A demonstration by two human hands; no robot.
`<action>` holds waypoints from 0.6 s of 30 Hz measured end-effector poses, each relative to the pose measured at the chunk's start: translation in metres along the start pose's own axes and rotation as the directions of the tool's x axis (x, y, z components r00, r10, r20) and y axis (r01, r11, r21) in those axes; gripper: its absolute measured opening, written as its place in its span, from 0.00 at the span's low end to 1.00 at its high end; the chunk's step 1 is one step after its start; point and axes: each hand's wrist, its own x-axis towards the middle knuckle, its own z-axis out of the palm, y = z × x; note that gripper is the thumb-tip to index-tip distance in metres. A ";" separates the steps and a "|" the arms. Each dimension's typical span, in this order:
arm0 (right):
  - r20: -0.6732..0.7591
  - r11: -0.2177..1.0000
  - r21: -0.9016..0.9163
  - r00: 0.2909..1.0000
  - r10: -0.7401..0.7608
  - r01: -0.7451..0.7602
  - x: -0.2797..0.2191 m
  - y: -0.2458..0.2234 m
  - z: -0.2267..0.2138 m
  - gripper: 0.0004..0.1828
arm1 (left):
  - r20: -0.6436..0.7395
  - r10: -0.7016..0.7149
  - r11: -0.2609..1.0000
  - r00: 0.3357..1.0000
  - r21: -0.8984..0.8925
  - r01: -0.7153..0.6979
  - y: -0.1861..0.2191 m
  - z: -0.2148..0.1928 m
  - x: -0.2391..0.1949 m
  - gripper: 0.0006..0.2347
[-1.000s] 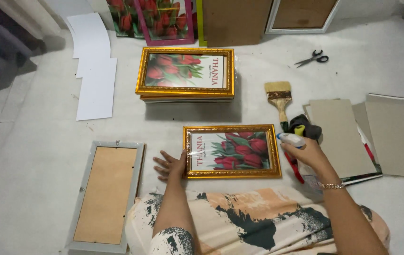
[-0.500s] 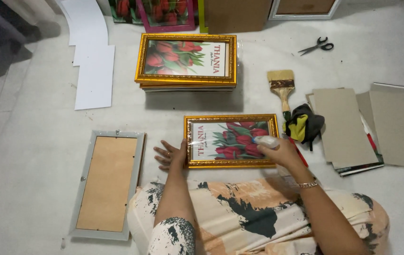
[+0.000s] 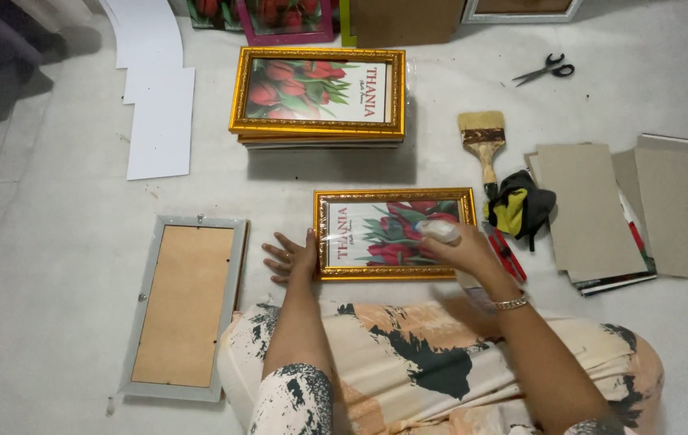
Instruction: Cleaning a picture frame and glass using a brush and cleaning solution
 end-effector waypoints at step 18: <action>-0.431 0.901 0.010 0.815 -0.387 0.433 0.107 0.046 -0.097 0.36 | -0.009 0.012 1.000 1.000 0.013 -0.012 -0.003 0.003 0.004 0.49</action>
